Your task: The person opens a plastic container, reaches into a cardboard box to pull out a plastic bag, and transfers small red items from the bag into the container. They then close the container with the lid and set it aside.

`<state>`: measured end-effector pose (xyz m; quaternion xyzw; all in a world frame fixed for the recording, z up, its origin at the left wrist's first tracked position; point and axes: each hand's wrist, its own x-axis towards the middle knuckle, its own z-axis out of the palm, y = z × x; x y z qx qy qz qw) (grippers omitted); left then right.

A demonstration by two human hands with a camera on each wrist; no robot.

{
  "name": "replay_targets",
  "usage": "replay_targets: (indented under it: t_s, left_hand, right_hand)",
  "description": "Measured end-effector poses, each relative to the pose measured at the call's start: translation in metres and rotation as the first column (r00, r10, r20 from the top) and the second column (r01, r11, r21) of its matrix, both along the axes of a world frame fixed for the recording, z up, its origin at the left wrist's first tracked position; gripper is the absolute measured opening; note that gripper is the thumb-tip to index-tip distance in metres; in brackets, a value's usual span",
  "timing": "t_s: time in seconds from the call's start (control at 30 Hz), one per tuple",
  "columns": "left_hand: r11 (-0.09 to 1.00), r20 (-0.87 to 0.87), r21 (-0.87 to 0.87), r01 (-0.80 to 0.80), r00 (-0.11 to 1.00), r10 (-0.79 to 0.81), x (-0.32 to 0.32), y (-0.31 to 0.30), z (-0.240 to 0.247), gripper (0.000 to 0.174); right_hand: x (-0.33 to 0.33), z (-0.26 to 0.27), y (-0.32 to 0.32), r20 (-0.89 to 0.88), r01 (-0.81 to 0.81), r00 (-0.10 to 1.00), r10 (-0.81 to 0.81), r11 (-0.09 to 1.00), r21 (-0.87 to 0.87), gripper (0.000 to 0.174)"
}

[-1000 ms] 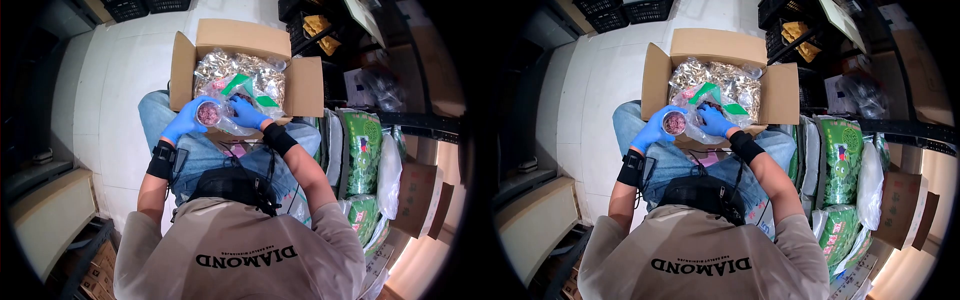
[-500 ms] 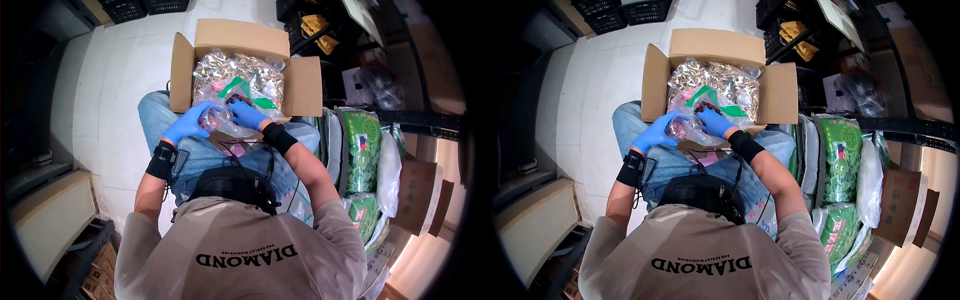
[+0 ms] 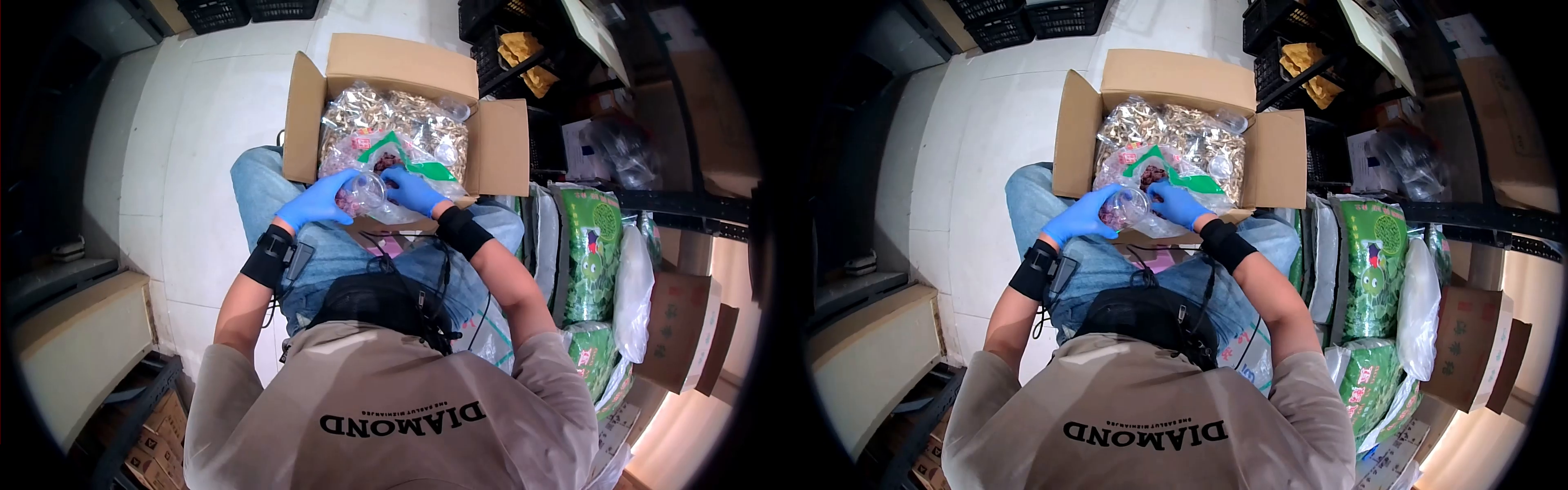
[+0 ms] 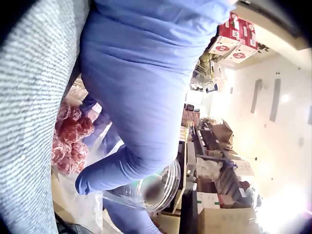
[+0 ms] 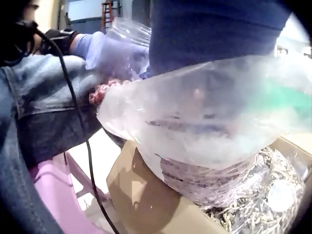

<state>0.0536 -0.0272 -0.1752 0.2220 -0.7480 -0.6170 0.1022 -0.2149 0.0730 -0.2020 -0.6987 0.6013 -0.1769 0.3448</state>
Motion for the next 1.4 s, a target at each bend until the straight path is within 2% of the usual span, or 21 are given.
replay_targets:
  t_s: [0.07,0.1,0.13,0.27,0.33,0.4,0.47,0.5,0.6,0.63,0.67,0.73,0.77,0.8,0.9,1.03,1.1,1.23,1.3,1.33,1.4]
  left_hand:
    - [0.998,0.073,-0.014,0.059,0.996,-0.058,-0.003,-0.001,0.005,0.099]
    - [0.998,0.073,-0.012,0.060,0.996,-0.059,-0.003,-0.001,0.003,0.099]
    - [0.998,0.064,-0.040,0.039,0.997,-0.036,-0.003,0.000,0.002,0.099]
    - [1.000,0.084,-0.021,0.005,0.996,-0.004,-0.006,0.000,0.002,0.100]
    - [1.000,0.108,-0.004,0.001,0.994,-0.001,-0.009,0.000,0.007,0.099]
    - [1.000,0.133,0.010,-0.004,0.991,0.003,-0.010,0.000,0.008,0.099]
    - [0.996,0.087,-0.089,-0.011,0.996,0.019,-0.010,0.001,0.003,0.099]
    - [0.996,0.087,-0.089,-0.012,0.996,0.019,-0.011,0.001,0.001,0.099]
    - [0.995,0.064,-0.097,-0.025,0.997,0.031,-0.012,0.001,-0.003,0.094]
    - [0.996,0.108,-0.083,-0.031,0.993,0.040,-0.012,0.001,-0.003,0.095]
    - [0.997,0.152,-0.069,-0.037,0.987,0.047,-0.012,0.001,-0.004,0.096]
    - [0.997,0.166,-0.067,-0.026,0.986,0.036,-0.013,0.001,0.001,0.098]
    - [0.998,0.178,-0.068,-0.016,0.984,0.028,-0.013,0.001,0.003,0.100]
    - [0.998,0.181,-0.066,-0.013,0.983,0.024,-0.013,0.002,-0.002,0.100]
    - [0.999,0.028,-0.044,-0.017,0.999,0.019,-0.012,0.001,-0.008,0.100]
    - [0.999,0.027,-0.040,-0.010,1.000,0.011,-0.010,0.001,-0.012,0.099]
    - [0.999,0.022,-0.038,-0.022,0.999,0.023,-0.010,0.000,-0.014,0.099]
    - [0.999,-0.002,0.033,-0.002,1.000,0.002,-0.008,0.000,-0.007,0.097]
    - [0.999,-0.010,0.053,-0.003,1.000,0.003,-0.007,0.000,-0.004,0.096]
    - [0.998,-0.007,0.070,0.002,1.000,-0.001,-0.006,0.000,-0.003,0.096]
    - [0.996,-0.007,0.086,0.015,1.000,-0.015,-0.007,0.002,-0.005,0.096]
  right_hand:
    - [-0.005,0.002,-0.002,-0.015,0.155,0.988,-0.155,0.981,0.118,0.031]
    - [-0.006,0.000,-0.006,0.005,0.150,0.989,-0.150,0.988,-0.031,0.031]
    - [-0.011,0.000,-0.006,0.004,0.153,0.988,-0.152,0.988,-0.029,0.031]
    - [-0.021,0.008,-0.014,-0.059,0.314,0.949,-0.308,0.939,0.141,0.027]
    - [-0.021,0.020,-0.015,0.421,0.352,0.825,-0.376,0.926,0.138,0.030]
    - [-0.031,0.026,-0.017,0.412,0.324,0.846,-0.337,0.940,0.103,0.028]
    - [-0.043,0.022,-0.024,0.579,0.239,0.549,-0.603,0.777,0.582,0.029]
    - [-0.030,0.045,-0.022,0.674,0.185,0.387,-0.629,0.769,0.612,0.027]
    - [-0.012,0.070,-0.017,0.646,0.207,0.387,-0.658,0.744,0.635,0.022]
    - [-0.003,0.078,-0.016,0.658,0.229,0.470,-0.589,0.801,0.553,0.020]
    - [0.001,0.081,-0.015,0.656,0.230,0.469,-0.591,0.799,0.556,0.020]
    - [0.012,0.092,-0.014,0.563,0.126,0.755,-0.337,0.916,0.380,0.019]
    - [0.017,0.104,-0.015,0.425,0.107,0.842,-0.332,0.875,0.473,0.021]
    - [0.022,0.098,-0.012,0.427,0.108,0.840,-0.336,0.873,0.475,0.021]
    - [0.032,0.090,-0.007,0.417,0.060,0.904,-0.092,0.994,0.087,0.027]
    - [0.035,0.106,-0.006,0.298,-0.007,0.954,-0.021,0.996,0.091,0.029]
    - [0.038,0.114,-0.007,0.347,0.017,0.931,-0.112,0.964,0.265,0.031]
    - [0.035,0.103,-0.002,0.412,0.074,0.904,-0.119,0.990,0.124,0.032]
    - [0.033,0.104,0.000,0.634,0.130,0.726,-0.267,0.958,0.254,0.032]
    - [0.033,0.107,-0.001,0.632,0.132,0.726,-0.269,0.958,0.256,0.032]
    - [0.032,0.115,-0.001,0.523,0.044,0.843,-0.124,0.986,0.163,0.031]
